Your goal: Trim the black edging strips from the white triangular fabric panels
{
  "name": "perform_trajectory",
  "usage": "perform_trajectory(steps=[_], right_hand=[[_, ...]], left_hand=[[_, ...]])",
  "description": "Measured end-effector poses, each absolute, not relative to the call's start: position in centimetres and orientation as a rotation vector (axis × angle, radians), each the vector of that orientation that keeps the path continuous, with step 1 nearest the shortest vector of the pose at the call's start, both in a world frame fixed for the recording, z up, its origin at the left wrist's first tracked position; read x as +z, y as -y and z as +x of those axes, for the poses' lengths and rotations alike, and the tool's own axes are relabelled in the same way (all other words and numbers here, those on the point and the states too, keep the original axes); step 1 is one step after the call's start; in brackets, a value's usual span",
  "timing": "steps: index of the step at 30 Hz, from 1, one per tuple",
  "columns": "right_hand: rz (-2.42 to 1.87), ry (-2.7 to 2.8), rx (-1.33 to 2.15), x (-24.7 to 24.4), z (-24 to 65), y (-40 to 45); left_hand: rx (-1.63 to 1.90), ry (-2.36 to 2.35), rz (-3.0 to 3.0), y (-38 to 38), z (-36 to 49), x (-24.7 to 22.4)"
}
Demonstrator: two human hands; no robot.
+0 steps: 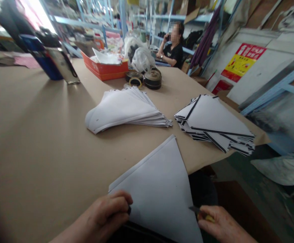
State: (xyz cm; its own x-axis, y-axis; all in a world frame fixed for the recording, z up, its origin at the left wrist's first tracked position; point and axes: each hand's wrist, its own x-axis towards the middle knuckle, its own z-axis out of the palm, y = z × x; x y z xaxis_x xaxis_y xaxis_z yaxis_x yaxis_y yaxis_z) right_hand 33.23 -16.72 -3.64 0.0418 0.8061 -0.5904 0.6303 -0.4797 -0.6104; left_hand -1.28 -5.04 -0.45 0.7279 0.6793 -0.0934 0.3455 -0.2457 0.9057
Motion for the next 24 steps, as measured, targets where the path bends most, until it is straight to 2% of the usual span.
perform_trajectory(steps=[5, 11, 14, 24], right_hand=[[-1.911, 1.229, 1.349, -0.2, 30.5, 11.6], [-1.218, 0.970, 2.033, 0.6, 22.1, 7.3], [-0.989, 0.855, 2.202, 0.0, 19.5, 6.6], [-0.820, 0.889, 2.372, -0.9, 18.4, 5.6]], left_hand=[[0.516, -0.890, 1.596, 4.8, -1.2, 1.5], [0.647, -0.769, 1.719, 5.5, -1.0, 2.9], [0.596, -0.778, 1.825, 5.8, -1.5, 2.7], [0.523, -0.805, 1.850, 6.0, -2.0, 0.9]])
